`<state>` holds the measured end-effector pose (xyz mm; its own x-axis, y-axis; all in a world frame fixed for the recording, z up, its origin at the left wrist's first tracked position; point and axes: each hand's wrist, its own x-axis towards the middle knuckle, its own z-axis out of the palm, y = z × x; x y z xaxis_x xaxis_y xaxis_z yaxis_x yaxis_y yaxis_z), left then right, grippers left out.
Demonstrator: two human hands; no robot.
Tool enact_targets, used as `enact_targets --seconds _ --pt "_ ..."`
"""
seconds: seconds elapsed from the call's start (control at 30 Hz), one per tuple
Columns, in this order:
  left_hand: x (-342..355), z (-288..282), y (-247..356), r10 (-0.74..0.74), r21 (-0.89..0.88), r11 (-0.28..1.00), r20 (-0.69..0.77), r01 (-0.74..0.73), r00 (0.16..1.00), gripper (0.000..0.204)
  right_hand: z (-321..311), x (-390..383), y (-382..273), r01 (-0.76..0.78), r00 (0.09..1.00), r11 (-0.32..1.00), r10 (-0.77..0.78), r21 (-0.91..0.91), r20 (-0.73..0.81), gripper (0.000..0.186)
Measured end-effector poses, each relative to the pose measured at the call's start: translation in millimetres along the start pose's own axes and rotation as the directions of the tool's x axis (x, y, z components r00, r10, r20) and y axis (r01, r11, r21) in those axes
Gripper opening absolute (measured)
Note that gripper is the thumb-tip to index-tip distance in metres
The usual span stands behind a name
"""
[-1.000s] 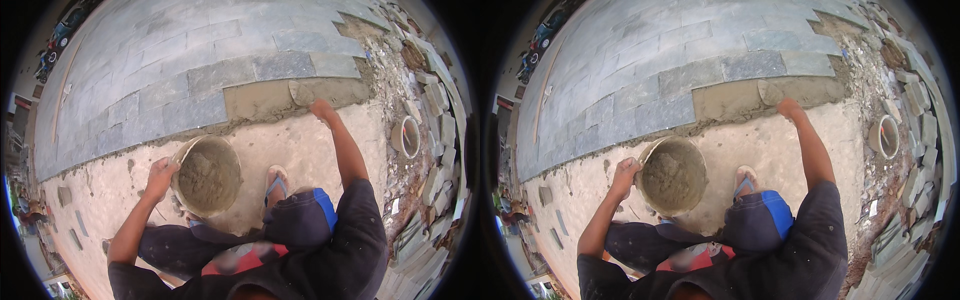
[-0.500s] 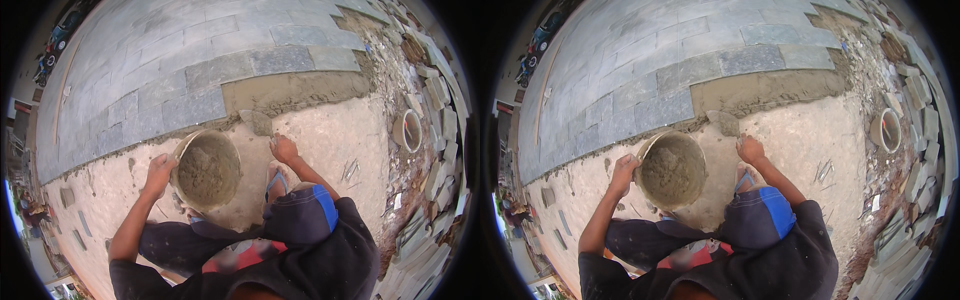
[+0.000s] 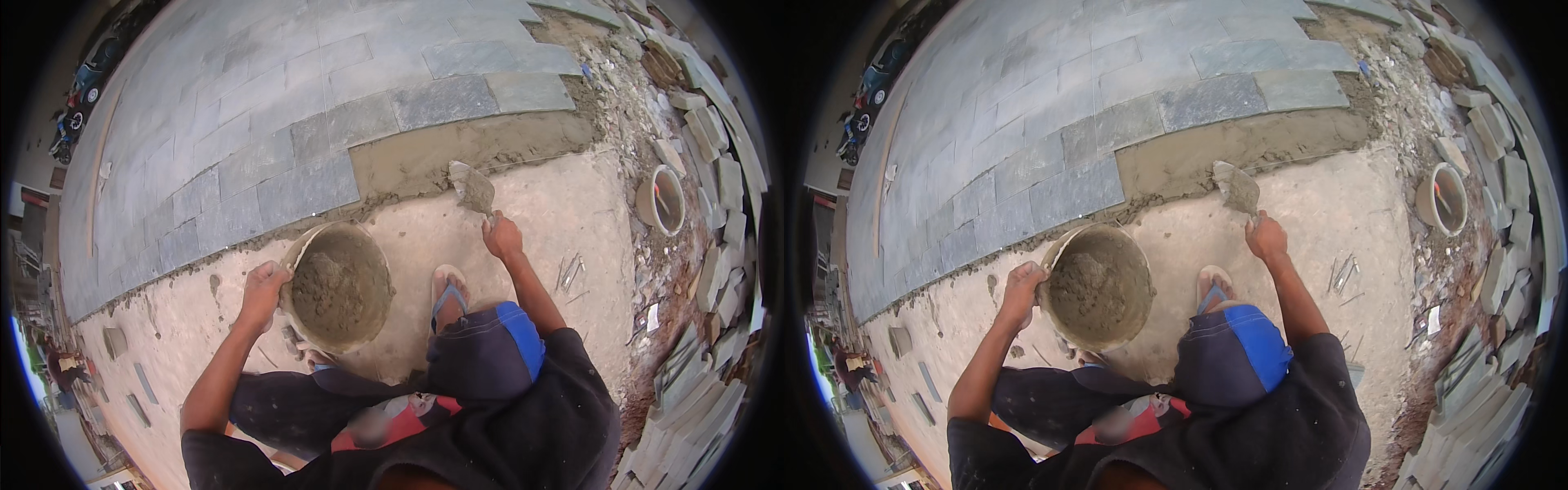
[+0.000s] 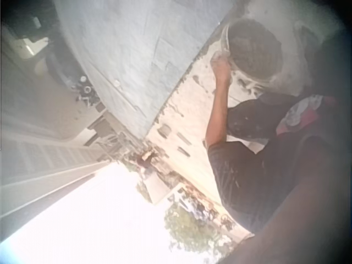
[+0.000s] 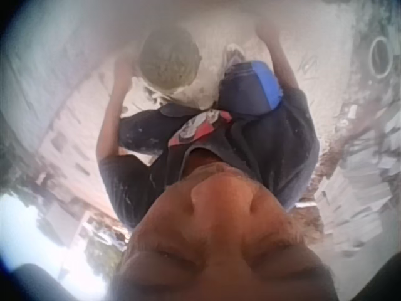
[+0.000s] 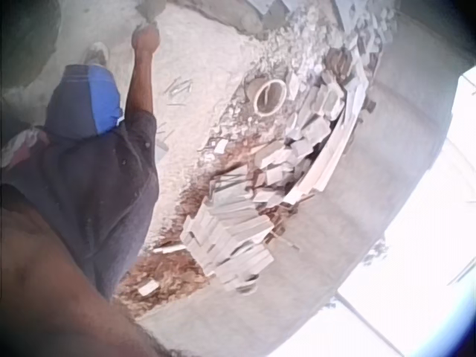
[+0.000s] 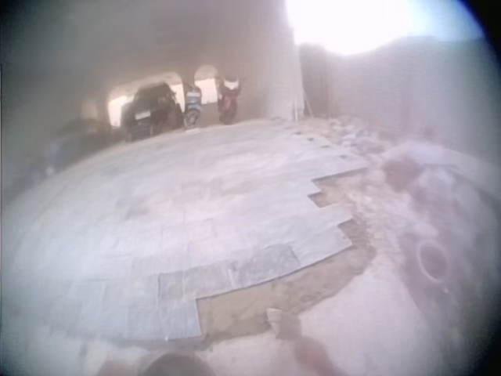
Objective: The person spreads mortar onto a surface and the back of a tile using a trowel, then places the tile onto the prepared surface and taps it into place with a wooden handle.
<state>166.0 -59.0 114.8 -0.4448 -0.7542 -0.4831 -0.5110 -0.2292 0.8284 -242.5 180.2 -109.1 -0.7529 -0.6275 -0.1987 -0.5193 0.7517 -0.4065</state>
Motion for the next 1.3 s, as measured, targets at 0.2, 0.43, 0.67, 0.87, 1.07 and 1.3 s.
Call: enact_targets --seconds 0.2,0.43,0.67,0.87,1.07,1.3 --pt "13 25 8 0.023 -0.042 0.999 -0.004 -0.023 1.000 0.017 -53 -55 -5 0.068 0.996 0.981 -0.076 0.183 0.039 0.035" --pt "47 95 14 0.149 0.021 0.989 0.030 -0.149 0.988 0.021 -122 -116 -33 0.359 0.920 0.932 -0.363 0.054 0.147 0.036" --pt "80 184 2 0.384 0.238 0.893 0.039 -0.382 0.923 0.025 -143 -93 -61 0.477 0.879 0.805 -0.441 -0.353 0.183 0.028" --pt "72 224 -6 0.537 0.167 0.839 -0.102 -0.517 0.838 0.029 -85 -64 -57 0.587 0.809 0.669 -0.501 -0.456 0.306 0.016" --pt "73 220 -23 0.632 0.279 0.770 -0.217 -0.573 0.744 0.025 -85 -71 -47 0.642 0.753 0.715 -0.522 -0.277 0.400 0.020" --pt "66 219 -18 0.623 0.153 0.781 -0.115 -0.606 0.774 0.023 -58 -92 -64 0.372 0.814 0.926 -0.296 -0.059 0.500 0.040"
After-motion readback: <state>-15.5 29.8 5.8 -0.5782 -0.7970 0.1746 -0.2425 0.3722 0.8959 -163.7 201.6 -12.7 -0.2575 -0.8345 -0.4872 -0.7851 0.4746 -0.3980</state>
